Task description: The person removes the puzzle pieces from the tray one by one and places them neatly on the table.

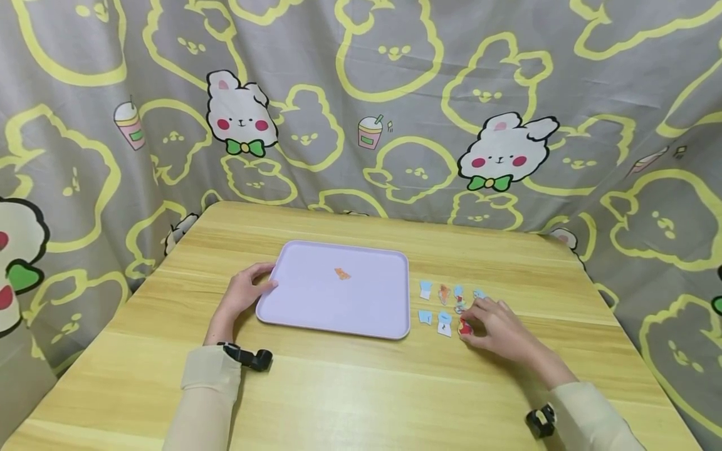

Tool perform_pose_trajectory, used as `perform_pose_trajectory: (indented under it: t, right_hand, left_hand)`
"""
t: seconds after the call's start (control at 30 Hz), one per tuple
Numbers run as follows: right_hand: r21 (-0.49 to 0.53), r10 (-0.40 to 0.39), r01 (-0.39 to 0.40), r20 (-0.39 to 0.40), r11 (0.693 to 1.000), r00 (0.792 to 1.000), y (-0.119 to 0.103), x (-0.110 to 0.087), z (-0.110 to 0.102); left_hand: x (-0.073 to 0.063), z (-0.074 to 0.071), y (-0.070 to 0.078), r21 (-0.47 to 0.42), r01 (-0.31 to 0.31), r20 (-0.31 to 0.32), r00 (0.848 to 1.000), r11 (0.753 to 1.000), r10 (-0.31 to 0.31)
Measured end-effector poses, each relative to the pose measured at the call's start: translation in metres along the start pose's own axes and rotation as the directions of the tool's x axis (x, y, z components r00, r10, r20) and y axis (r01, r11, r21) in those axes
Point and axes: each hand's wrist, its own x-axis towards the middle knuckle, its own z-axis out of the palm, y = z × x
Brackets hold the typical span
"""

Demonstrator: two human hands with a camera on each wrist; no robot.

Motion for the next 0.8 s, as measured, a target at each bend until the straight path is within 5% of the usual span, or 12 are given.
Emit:
perform_pose_trajectory:
  t: [0.43, 0.8]
  right_hand:
    - [-0.009, 0.004, -0.004, -0.01, 1.0, 1.0, -0.0003, -0.0002, -0.0021]
    - [0.1, 0.05, -0.044, -0.065, 0.994, 0.997, -0.0052, 0.0015, -0.0049]
  left_hand:
    - [-0.0006, -0.0013, 0.0012, -0.012, -0.008, 0.006, 1.0, 1.0, 0.008]
    - [-0.0008, -0.0011, 0.0018, -0.001, 0.001, 0.008, 1.0, 1.0, -0.001]
